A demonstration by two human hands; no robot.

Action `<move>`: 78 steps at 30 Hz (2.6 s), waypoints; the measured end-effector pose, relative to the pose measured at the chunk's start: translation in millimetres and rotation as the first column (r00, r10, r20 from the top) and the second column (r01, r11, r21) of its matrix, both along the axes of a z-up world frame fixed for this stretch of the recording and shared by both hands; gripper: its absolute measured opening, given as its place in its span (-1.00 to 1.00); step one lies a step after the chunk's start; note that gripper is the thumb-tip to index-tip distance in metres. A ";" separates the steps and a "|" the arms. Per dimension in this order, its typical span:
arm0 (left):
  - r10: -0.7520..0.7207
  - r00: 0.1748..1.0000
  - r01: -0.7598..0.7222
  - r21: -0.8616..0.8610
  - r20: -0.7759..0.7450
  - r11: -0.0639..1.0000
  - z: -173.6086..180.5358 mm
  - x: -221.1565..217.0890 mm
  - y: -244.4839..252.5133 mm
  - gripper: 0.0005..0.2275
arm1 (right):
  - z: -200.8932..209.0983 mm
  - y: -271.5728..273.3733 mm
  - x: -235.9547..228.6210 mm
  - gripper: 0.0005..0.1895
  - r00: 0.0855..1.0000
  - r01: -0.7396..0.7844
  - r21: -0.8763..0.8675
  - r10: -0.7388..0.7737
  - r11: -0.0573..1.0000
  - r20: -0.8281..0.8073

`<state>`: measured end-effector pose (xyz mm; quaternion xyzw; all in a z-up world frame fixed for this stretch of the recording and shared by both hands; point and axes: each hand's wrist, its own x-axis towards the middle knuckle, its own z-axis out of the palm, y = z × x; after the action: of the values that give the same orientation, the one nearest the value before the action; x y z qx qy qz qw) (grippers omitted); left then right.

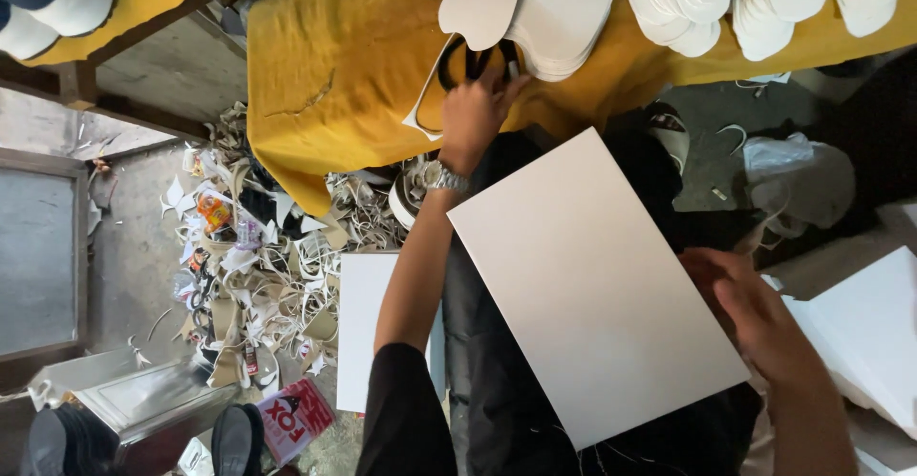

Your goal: Packing finished shoes into cardboard boxes with tissue paper and labeling the boxes with a marker.

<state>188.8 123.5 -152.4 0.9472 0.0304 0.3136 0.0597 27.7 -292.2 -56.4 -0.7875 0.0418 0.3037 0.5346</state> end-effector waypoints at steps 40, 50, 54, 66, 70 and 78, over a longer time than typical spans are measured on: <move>-0.708 0.706 0.644 -0.410 -0.008 0.646 60.9 -290.0 -43.2 -0.35 | -2.9 -102.2 57.4 -0.35 -0.117 -0.415 -0.654 0.675 0.633 0.728; -0.600 0.764 0.593 -0.626 0.238 0.507 144.5 -263.2 -55.7 -0.24 | 26.3 -90.4 49.1 -0.38 0.344 -0.500 -0.147 0.351 0.854 0.871; -0.454 0.855 0.497 -0.647 0.250 0.579 148.9 -217.9 -53.7 -0.78 | -67.8 -124.0 108.9 -0.31 0.995 -0.077 0.189 0.063 0.979 0.079; -0.263 0.958 -0.090 -0.992 -0.110 0.087 152.0 -119.6 -47.4 -0.70 | -2.4 12.2 153.6 -0.72 0.727 0.120 0.422 -0.369 0.899 0.579; -0.269 0.911 -0.231 -0.926 -0.314 0.300 129.8 -115.8 -20.3 -0.72 | -1.9 0.6 169.3 -0.64 0.842 0.092 0.031 -0.094 0.995 0.531; -0.228 0.943 -0.076 -0.826 -0.241 0.559 138.7 -115.1 -31.3 -0.64 | 18.3 -10.9 137.4 -0.69 0.562 -0.062 -0.236 0.229 0.970 0.795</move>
<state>73.7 92.2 -13.7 0.8463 0.1414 0.1014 0.5035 165.1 -303.1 -38.1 -0.8843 -0.2470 -0.0553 0.3923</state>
